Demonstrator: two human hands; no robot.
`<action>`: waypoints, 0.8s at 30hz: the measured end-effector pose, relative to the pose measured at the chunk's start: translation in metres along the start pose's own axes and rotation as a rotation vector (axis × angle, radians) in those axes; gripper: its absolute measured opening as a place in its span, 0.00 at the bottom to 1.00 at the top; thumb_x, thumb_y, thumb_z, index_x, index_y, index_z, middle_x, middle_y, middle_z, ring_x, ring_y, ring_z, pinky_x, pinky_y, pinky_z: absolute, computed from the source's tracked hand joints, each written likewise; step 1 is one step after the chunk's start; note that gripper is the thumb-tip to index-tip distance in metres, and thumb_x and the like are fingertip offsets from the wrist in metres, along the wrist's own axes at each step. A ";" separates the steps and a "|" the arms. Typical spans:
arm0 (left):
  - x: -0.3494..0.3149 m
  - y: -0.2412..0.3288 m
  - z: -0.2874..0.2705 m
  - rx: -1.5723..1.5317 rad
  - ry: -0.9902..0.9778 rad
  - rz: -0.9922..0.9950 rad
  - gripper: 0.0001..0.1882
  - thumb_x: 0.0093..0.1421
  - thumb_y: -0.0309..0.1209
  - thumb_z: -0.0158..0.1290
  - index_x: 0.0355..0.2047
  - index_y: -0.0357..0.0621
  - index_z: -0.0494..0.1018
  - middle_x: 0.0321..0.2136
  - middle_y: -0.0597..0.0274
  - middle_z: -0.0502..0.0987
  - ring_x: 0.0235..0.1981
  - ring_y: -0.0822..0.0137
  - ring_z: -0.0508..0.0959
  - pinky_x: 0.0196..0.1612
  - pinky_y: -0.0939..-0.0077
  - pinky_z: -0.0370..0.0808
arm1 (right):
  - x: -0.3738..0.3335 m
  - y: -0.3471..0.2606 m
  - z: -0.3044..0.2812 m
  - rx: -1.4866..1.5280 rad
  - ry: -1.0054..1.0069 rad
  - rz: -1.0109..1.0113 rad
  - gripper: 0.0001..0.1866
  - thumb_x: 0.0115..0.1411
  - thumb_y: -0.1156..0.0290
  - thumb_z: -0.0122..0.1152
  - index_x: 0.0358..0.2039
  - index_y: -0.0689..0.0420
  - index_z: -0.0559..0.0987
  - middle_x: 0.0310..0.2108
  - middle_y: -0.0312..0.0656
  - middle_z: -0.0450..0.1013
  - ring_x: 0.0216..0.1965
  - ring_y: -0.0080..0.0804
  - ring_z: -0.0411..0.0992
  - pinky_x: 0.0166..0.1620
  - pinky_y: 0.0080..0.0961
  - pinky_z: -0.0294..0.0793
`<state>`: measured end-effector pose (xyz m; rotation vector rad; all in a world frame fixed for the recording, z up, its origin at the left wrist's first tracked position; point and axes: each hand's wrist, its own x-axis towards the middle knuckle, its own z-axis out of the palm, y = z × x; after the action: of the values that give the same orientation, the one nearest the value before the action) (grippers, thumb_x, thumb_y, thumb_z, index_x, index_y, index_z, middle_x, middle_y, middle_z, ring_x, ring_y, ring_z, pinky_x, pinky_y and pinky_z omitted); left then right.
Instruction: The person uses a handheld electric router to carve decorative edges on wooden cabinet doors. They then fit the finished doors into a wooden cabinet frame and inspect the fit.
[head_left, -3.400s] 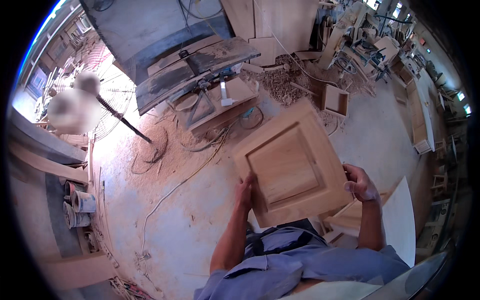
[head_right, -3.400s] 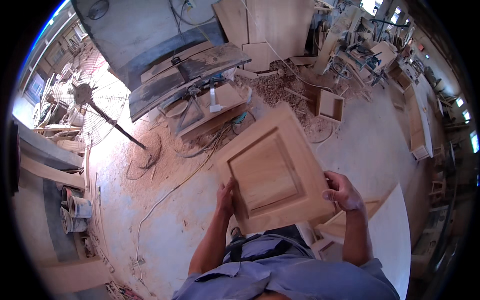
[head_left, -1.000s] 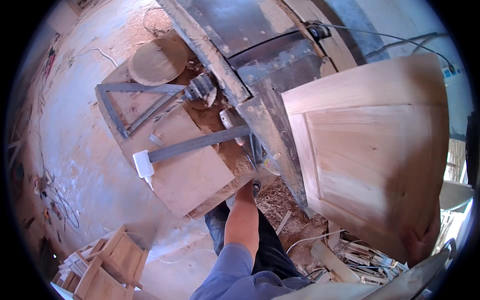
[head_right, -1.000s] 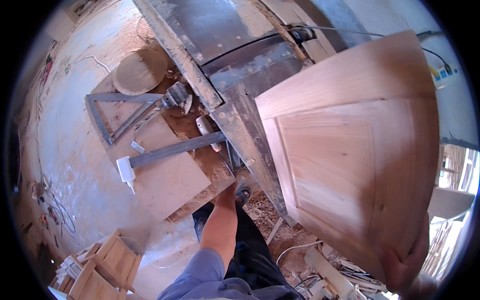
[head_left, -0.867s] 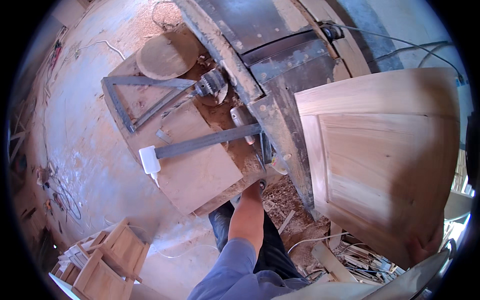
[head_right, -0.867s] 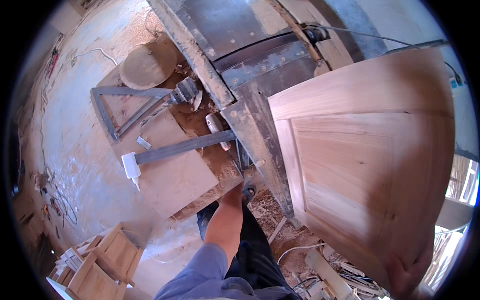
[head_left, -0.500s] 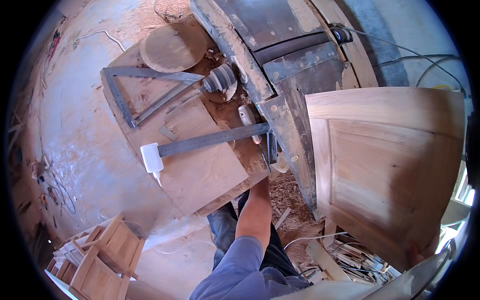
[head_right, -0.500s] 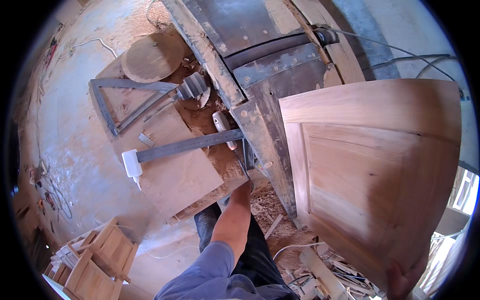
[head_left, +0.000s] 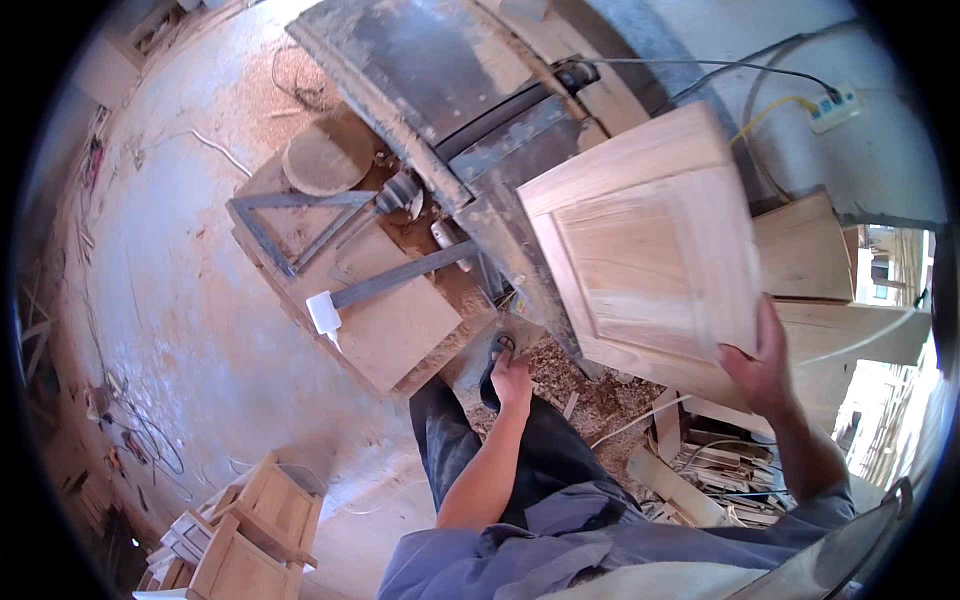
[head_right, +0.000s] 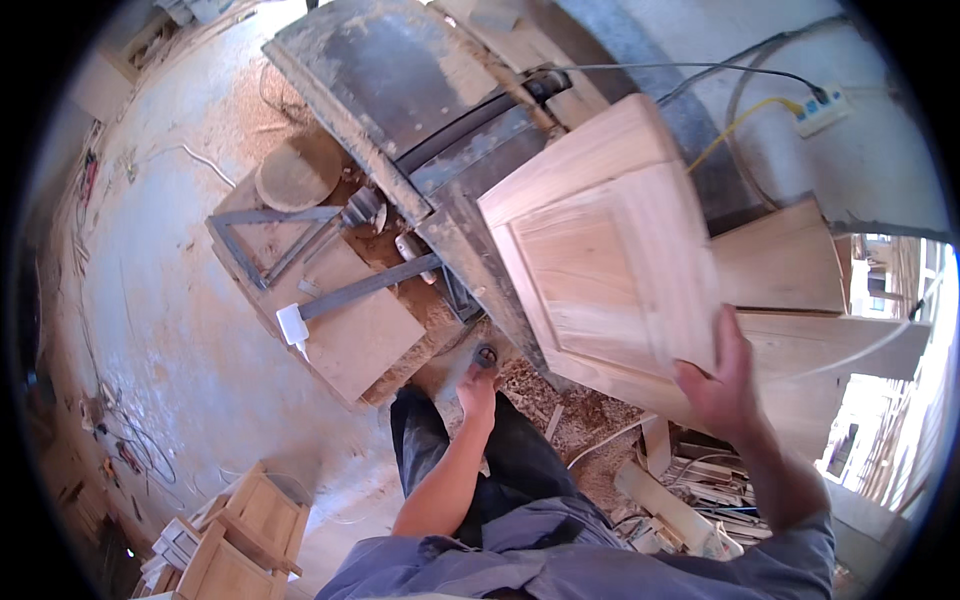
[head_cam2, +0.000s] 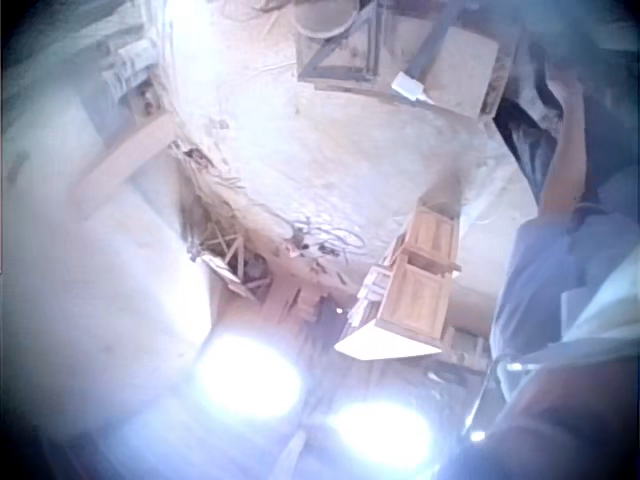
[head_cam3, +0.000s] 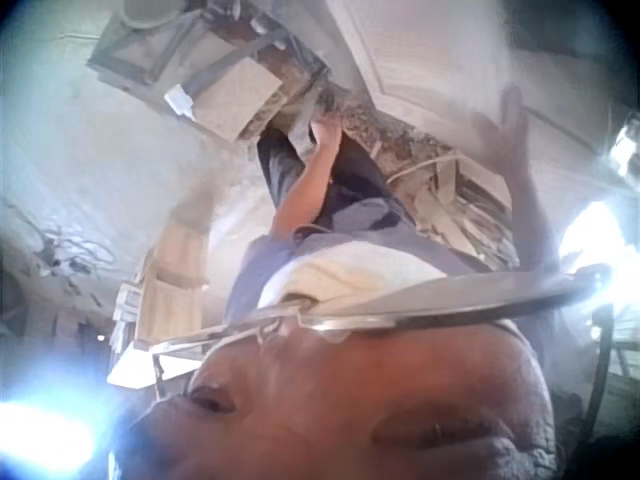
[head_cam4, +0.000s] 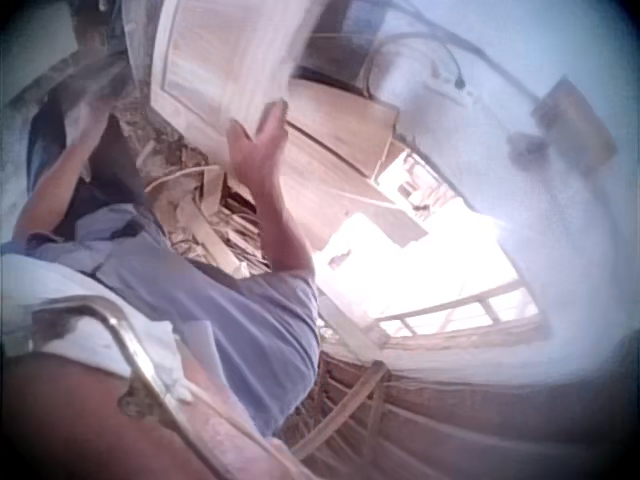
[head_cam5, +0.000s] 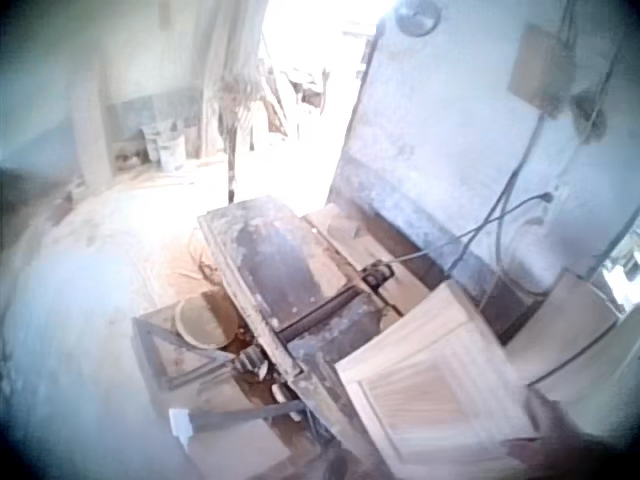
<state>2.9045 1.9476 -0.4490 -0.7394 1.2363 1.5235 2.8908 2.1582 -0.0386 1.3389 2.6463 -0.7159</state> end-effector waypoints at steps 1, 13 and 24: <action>-0.017 0.000 -0.002 0.172 -0.099 0.129 0.19 0.64 0.21 0.52 0.55 0.28 0.68 0.40 0.56 0.78 0.39 0.67 0.81 0.34 0.76 0.77 | 0.007 -0.007 -0.002 -0.020 -0.007 0.020 0.38 0.52 0.72 0.64 0.60 0.75 0.61 0.51 0.62 0.72 0.55 0.46 0.73 0.58 0.34 0.70; -0.137 0.108 0.125 0.723 -0.381 1.205 0.60 0.45 0.29 0.71 0.72 0.45 0.44 0.72 0.34 0.41 0.71 0.28 0.47 0.69 0.36 0.50 | 0.067 -0.044 -0.005 -0.050 -0.004 -0.194 0.34 0.51 0.70 0.64 0.57 0.69 0.66 0.39 0.62 0.77 0.44 0.58 0.77 0.47 0.39 0.75; -0.085 0.102 0.176 0.691 -0.138 1.231 0.41 0.36 0.21 0.67 0.53 0.37 0.63 0.70 0.28 0.42 0.70 0.23 0.43 0.69 0.34 0.50 | 0.066 -0.044 -0.006 -0.031 -0.147 -0.304 0.50 0.53 0.77 0.63 0.72 0.64 0.48 0.66 0.64 0.60 0.67 0.51 0.63 0.65 0.35 0.64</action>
<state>2.8574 2.0898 -0.2868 0.7312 2.0910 1.7708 2.8168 2.1877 -0.0363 0.8473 2.7545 -0.7684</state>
